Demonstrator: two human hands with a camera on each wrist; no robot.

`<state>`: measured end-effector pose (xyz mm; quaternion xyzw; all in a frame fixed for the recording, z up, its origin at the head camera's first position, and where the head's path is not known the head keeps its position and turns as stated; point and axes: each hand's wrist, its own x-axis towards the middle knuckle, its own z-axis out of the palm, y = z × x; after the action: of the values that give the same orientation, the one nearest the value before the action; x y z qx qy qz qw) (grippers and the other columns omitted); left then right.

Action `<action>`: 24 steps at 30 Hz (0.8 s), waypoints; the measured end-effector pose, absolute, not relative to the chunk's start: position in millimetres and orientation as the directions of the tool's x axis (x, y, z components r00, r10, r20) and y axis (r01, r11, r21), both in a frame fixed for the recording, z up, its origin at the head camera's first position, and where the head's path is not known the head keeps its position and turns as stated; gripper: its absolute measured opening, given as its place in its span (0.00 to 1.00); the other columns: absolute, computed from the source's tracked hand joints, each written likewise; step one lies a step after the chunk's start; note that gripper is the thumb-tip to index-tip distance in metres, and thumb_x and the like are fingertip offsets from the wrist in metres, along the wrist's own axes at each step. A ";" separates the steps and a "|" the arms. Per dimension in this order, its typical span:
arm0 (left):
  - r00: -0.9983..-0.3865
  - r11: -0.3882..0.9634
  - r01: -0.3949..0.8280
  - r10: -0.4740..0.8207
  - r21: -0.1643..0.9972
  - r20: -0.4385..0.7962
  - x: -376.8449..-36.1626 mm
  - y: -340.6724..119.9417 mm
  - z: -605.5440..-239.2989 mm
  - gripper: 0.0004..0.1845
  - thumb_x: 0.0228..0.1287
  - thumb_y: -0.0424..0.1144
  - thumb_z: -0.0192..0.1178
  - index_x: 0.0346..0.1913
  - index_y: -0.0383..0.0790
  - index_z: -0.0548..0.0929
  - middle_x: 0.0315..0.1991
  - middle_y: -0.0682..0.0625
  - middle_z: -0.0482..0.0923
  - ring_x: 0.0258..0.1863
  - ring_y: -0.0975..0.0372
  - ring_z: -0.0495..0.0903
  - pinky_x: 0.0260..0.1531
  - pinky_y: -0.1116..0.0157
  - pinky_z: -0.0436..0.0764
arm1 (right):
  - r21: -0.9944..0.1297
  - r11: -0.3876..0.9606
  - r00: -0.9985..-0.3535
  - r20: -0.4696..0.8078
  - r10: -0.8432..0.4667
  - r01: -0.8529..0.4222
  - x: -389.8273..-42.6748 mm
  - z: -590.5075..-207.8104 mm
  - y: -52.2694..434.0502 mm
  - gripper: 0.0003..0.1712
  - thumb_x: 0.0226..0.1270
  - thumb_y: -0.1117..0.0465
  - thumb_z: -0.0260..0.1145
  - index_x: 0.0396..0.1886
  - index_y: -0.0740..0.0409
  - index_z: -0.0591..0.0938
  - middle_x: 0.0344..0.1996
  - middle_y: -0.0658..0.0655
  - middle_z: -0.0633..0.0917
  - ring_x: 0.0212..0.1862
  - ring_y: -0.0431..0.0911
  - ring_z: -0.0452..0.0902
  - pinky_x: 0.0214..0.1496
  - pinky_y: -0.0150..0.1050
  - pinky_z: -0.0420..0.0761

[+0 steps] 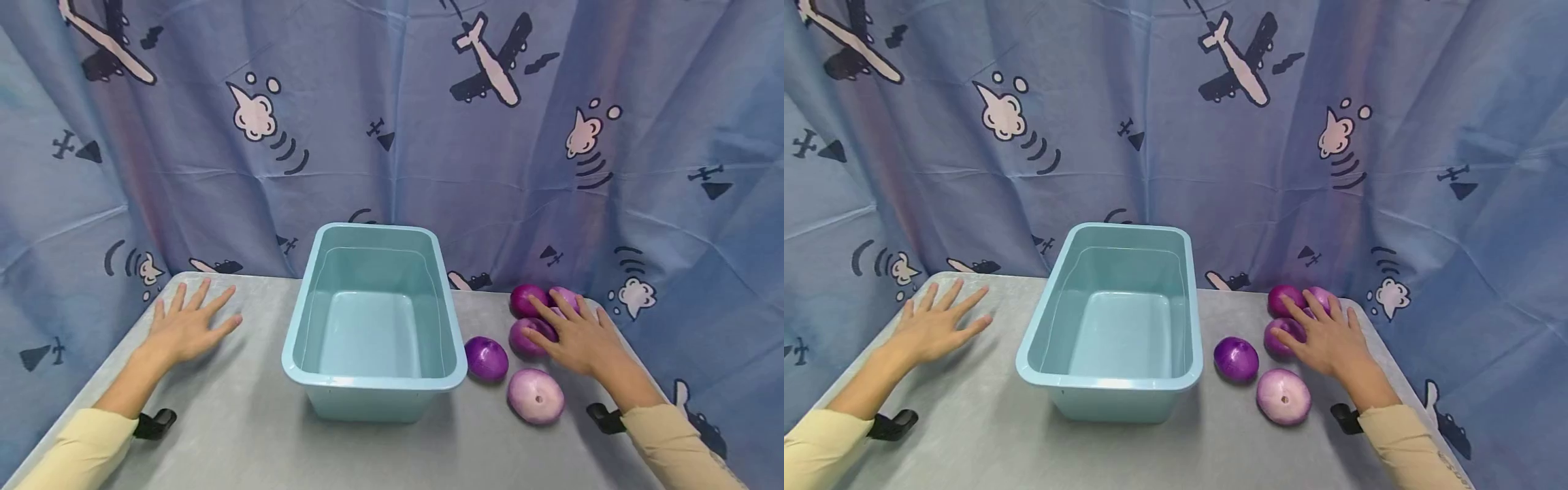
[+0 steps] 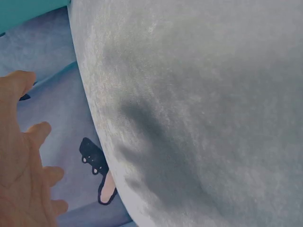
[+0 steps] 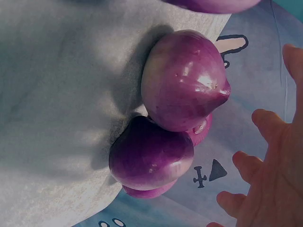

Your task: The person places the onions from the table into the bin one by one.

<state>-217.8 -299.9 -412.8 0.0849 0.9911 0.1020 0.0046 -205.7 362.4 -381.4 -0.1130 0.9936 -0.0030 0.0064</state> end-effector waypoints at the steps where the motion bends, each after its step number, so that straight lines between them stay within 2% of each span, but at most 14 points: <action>1: -0.986 0.966 0.164 0.166 0.199 0.004 -217.6 -299.6 -412.8 0.42 0.74 0.71 0.41 0.81 0.51 0.56 0.79 0.32 0.39 0.72 0.26 0.32 0.59 0.24 0.31 | -0.008 0.974 -0.974 -0.008 -0.227 -0.227 -205.7 -381.7 362.8 0.44 0.75 0.28 0.47 0.80 0.49 0.61 0.76 0.73 0.54 0.71 0.79 0.42 0.65 0.78 0.42; 7: -0.986 0.969 0.157 0.163 0.193 -0.020 -215.8 -299.3 -408.4 0.43 0.73 0.72 0.40 0.81 0.50 0.58 0.78 0.29 0.44 0.71 0.25 0.37 0.60 0.24 0.34 | -0.012 0.972 -0.972 0.009 -0.235 -0.235 -205.7 -379.5 364.0 0.44 0.74 0.28 0.48 0.79 0.49 0.63 0.76 0.72 0.55 0.72 0.78 0.43 0.66 0.77 0.42; 9: -0.983 0.965 0.179 0.183 0.191 -0.005 -214.6 -298.8 -405.5 0.41 0.74 0.70 0.42 0.79 0.47 0.62 0.76 0.27 0.49 0.70 0.25 0.45 0.60 0.24 0.41 | -0.017 0.969 -0.969 0.015 -0.245 -0.245 -205.1 -376.5 364.3 0.45 0.74 0.28 0.49 0.79 0.49 0.63 0.76 0.72 0.56 0.72 0.77 0.44 0.66 0.77 0.43; 11: -0.976 0.956 0.216 0.215 0.196 0.025 -212.9 -298.3 -402.4 0.38 0.75 0.67 0.47 0.75 0.44 0.68 0.72 0.28 0.59 0.67 0.27 0.58 0.57 0.25 0.56 | -0.030 0.964 -0.964 0.036 -0.262 -0.263 -202.9 -373.1 364.7 0.44 0.74 0.29 0.51 0.79 0.51 0.64 0.75 0.72 0.57 0.73 0.76 0.46 0.66 0.76 0.46; 14: -0.956 0.928 0.292 0.280 0.231 0.086 -210.7 -297.6 -397.7 0.30 0.74 0.57 0.57 0.68 0.40 0.76 0.63 0.31 0.74 0.58 0.33 0.74 0.47 0.32 0.73 | -0.059 0.950 -0.948 0.112 -0.298 -0.306 -198.3 -367.5 367.6 0.42 0.73 0.34 0.59 0.76 0.54 0.68 0.73 0.74 0.62 0.70 0.75 0.56 0.65 0.75 0.55; 16: -0.938 0.890 0.346 0.322 0.295 0.129 -209.8 -297.2 -393.2 0.25 0.73 0.51 0.61 0.64 0.38 0.79 0.56 0.34 0.80 0.51 0.38 0.81 0.41 0.38 0.79 | -0.090 0.940 -0.935 0.176 -0.309 -0.328 -193.8 -364.0 370.3 0.40 0.71 0.37 0.63 0.73 0.57 0.72 0.70 0.72 0.67 0.67 0.74 0.62 0.61 0.75 0.61; 18: -0.918 0.839 0.396 0.359 0.372 0.168 -208.9 -296.5 -388.5 0.20 0.73 0.46 0.63 0.60 0.38 0.81 0.53 0.37 0.83 0.47 0.43 0.84 0.41 0.42 0.81 | -0.126 0.928 -0.920 0.233 -0.316 -0.351 -188.3 -361.7 373.0 0.38 0.70 0.40 0.67 0.70 0.58 0.74 0.67 0.71 0.70 0.64 0.73 0.67 0.56 0.75 0.67; 21: -0.886 0.728 0.463 0.401 0.506 0.233 -205.9 -292.4 -381.3 0.17 0.74 0.39 0.62 0.60 0.36 0.81 0.53 0.40 0.83 0.46 0.50 0.85 0.43 0.52 0.84 | -0.226 0.888 -0.896 0.299 -0.328 -0.400 -178.7 -361.2 376.4 0.31 0.69 0.48 0.71 0.65 0.59 0.78 0.60 0.66 0.78 0.56 0.66 0.77 0.50 0.68 0.77; 24: -0.866 0.595 0.491 0.410 0.636 0.285 -202.4 -282.2 -372.9 0.20 0.75 0.35 0.60 0.66 0.36 0.76 0.57 0.42 0.81 0.52 0.55 0.83 0.46 0.64 0.82 | -0.354 0.817 -0.874 0.349 -0.337 -0.456 -167.7 -363.7 381.8 0.24 0.68 0.59 0.73 0.61 0.60 0.81 0.54 0.60 0.83 0.47 0.53 0.83 0.47 0.47 0.84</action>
<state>-202.4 -282.2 -372.9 0.2528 0.8913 0.3724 -0.0542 -167.7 381.8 -363.7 -0.2101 0.9432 -0.2181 -0.1366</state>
